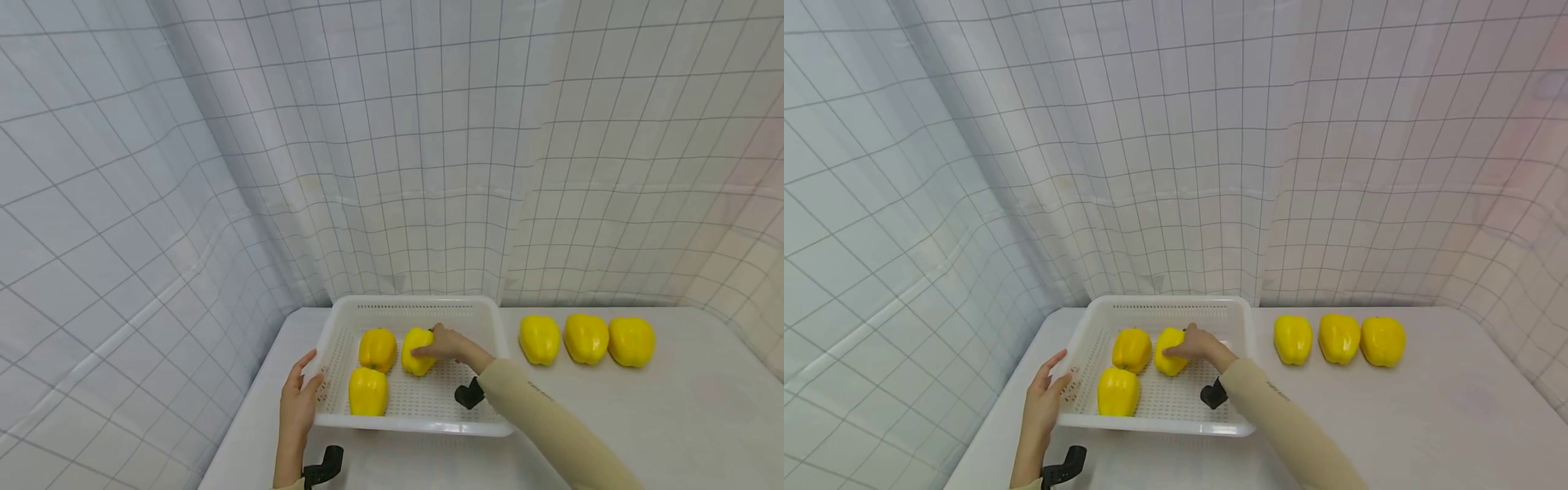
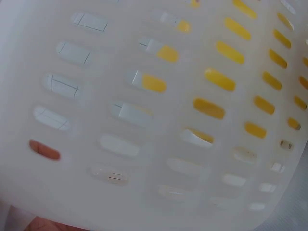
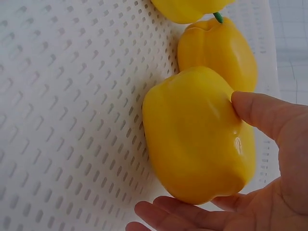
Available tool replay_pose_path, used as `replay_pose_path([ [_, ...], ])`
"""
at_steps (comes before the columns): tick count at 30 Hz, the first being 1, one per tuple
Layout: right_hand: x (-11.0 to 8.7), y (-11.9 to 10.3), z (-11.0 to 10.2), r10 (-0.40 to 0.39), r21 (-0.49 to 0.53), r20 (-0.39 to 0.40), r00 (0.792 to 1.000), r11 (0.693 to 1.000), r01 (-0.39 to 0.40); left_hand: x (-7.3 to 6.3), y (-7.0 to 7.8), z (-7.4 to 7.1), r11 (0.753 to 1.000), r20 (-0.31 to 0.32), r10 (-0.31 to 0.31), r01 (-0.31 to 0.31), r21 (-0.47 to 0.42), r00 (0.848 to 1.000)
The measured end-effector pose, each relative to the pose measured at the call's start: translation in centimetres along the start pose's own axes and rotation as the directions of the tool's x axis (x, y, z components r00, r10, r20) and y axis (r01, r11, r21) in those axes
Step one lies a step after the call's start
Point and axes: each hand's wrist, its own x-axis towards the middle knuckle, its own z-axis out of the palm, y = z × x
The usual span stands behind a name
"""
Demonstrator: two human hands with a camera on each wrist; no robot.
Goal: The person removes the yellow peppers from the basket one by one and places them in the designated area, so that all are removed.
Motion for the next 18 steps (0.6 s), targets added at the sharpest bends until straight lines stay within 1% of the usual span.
replay_pose_path([
  [8, 0.09, -0.11, 0.3, -0.041, -0.008, 0.015, 0.999, 0.999, 0.041, 0.03, -0.08, -0.12, 1.0, 0.01, -0.003, 0.003, -0.006, 1.0],
  [18, 0.46, 0.05, 0.55, -0.054, 0.01, 0.004, 0.999, 0.999, 0.054, 0.05, -0.06, -0.14, 1.0, 0.014, 0.0, 0.0, -0.012, 1.0],
])
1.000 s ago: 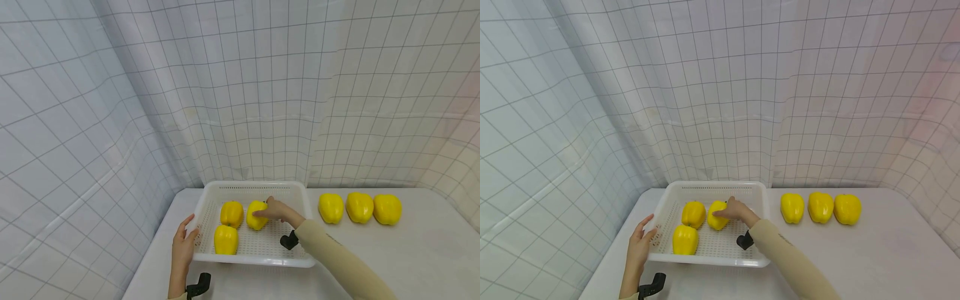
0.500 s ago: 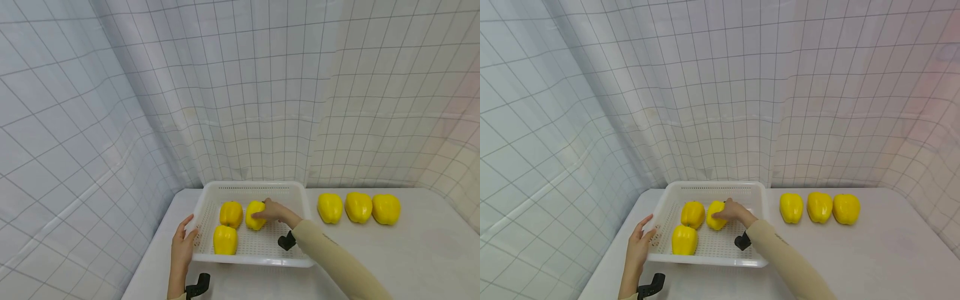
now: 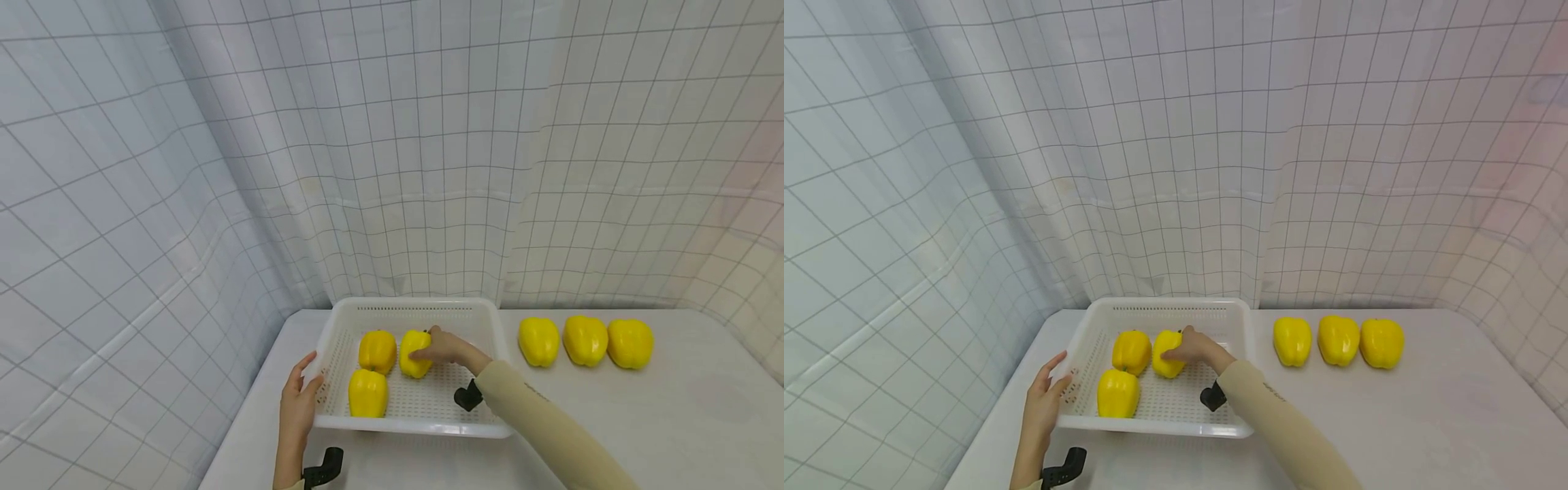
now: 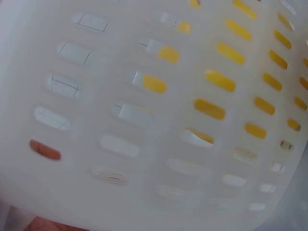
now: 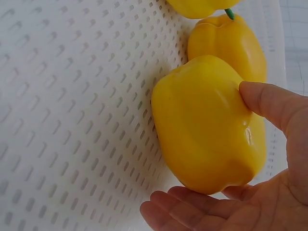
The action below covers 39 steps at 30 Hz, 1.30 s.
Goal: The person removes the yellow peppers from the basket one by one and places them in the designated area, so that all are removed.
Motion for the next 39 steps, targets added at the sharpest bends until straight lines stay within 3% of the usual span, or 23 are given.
replay_pose_path([
  [39, 0.02, -0.27, 0.0, -0.02, 0.164, -0.126, 0.992, 0.986, 0.04, -0.14, 0.18, 0.0, 1.0, -0.011, 0.0, 0.0, 0.01, 1.0],
])
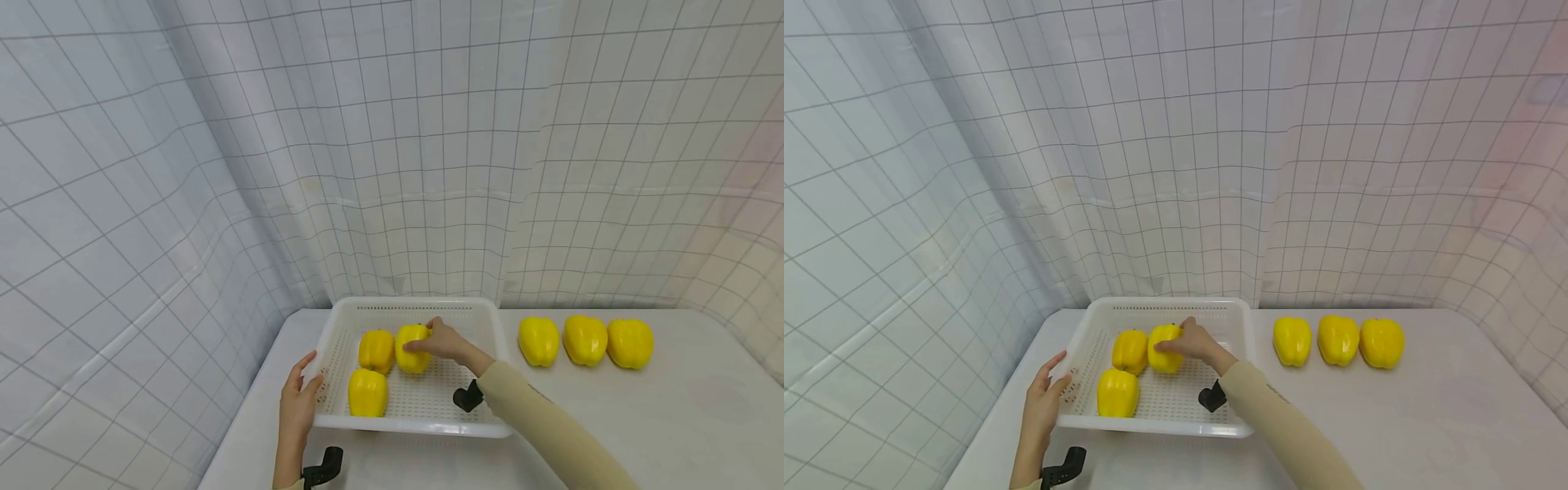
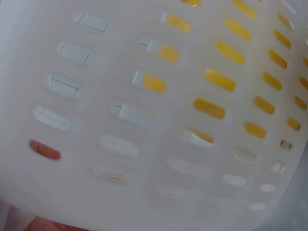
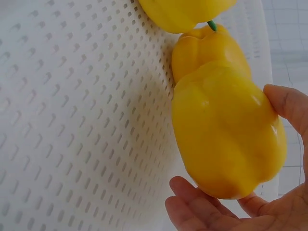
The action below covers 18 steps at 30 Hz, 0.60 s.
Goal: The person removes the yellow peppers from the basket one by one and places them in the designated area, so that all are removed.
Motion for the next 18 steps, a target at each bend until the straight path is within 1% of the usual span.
replay_pose_path([
  [8, -0.4, -0.5, -0.3, -0.013, 0.082, -0.063, 0.998, 0.996, 0.018, -0.1, 0.1, -0.1, 1.0, 0.012, 0.007, -0.007, -0.012, 1.0],
  [14, -0.9, -1.0, -0.9, -0.037, 0.121, -0.084, 0.996, 0.992, 0.047, -0.1, 0.1, -0.2, 0.999, 0.023, 0.014, -0.013, -0.04, 1.0],
  [18, -1.3, -1.4, -1.1, -0.05, 0.149, -0.09, 0.995, 0.987, 0.063, -0.1, 0.2, -0.2, 0.999, 0.021, 0.006, -0.005, -0.036, 1.0],
])
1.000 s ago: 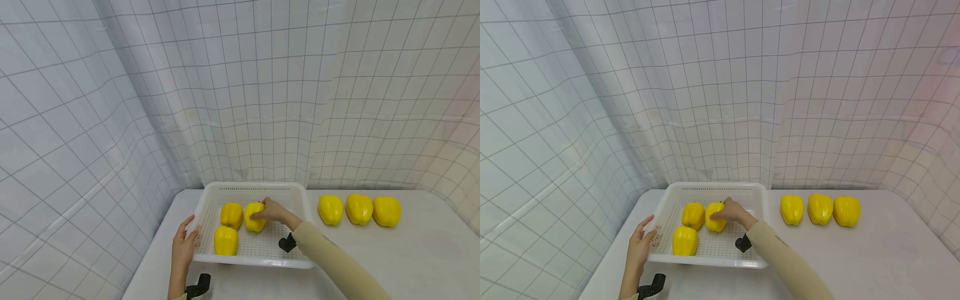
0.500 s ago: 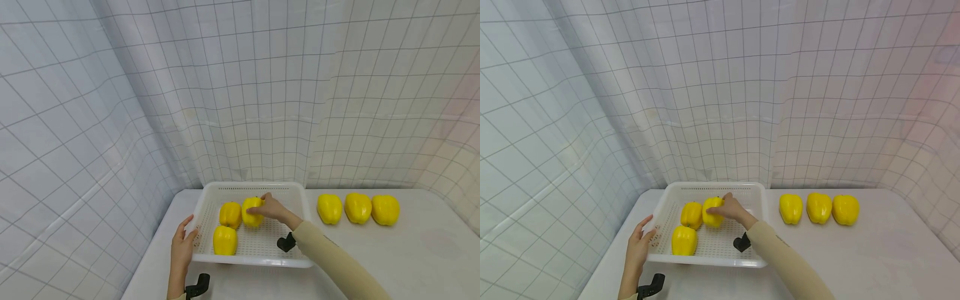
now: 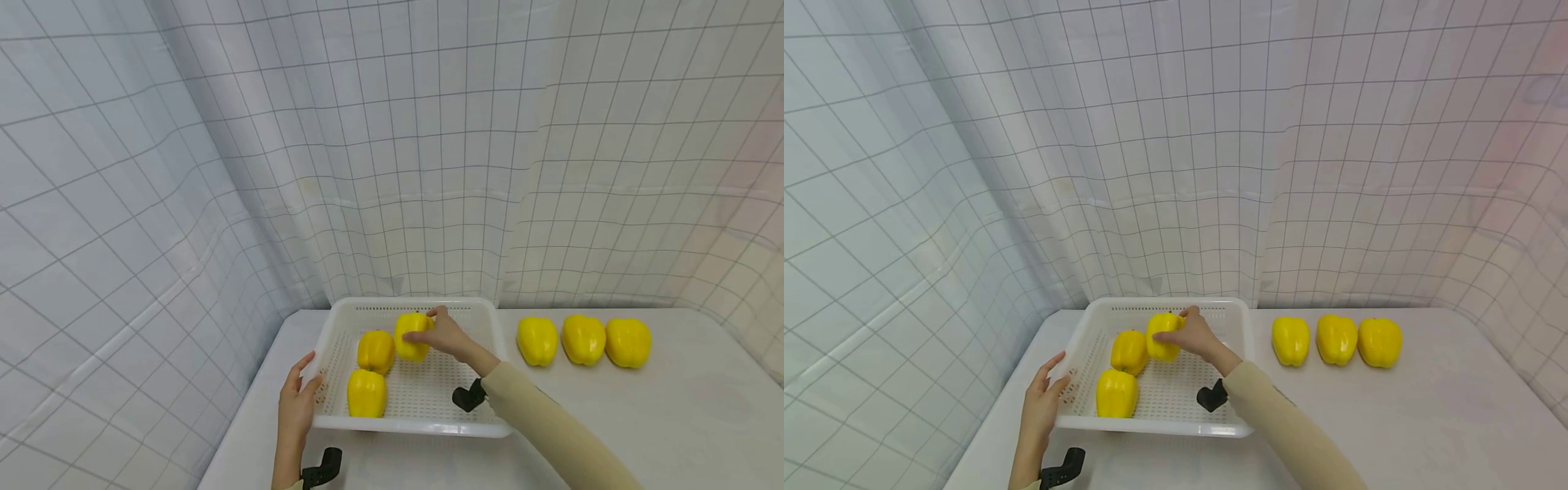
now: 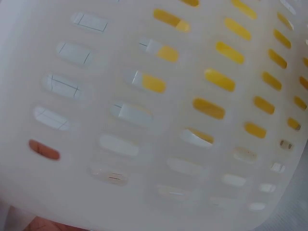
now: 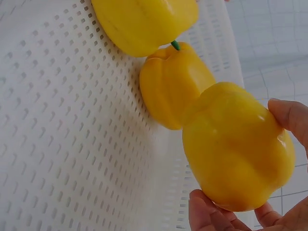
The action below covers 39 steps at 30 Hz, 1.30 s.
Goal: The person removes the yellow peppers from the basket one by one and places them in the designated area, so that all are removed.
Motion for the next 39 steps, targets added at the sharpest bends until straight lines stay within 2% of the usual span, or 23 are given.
replay_pose_path([
  [10, -0.7, -0.9, -0.2, -0.035, 0.085, -0.019, 0.999, 0.996, 0.037, 0.0, -0.1, 0.0, 1.0, -0.001, -0.012, 0.012, 0.009, 1.0],
  [21, -1.8, -1.7, -0.9, -0.03, 0.099, -0.084, 0.996, 0.994, 0.039, 0.1, -0.2, -0.1, 1.0, -0.006, -0.006, 0.006, 0.01, 1.0],
  [31, -3.3, -1.6, -2.1, -0.012, 0.184, -0.113, 0.994, 0.982, 0.033, 0.1, -0.3, 0.0, 1.0, -0.018, 0.002, -0.001, 0.03, 1.0],
  [39, -4.9, -1.1, -3.5, -0.051, 0.216, -0.142, 0.989, 0.973, 0.081, 0.1, -0.2, 0.1, 1.0, -0.015, -0.001, 0.001, 0.017, 1.0],
])
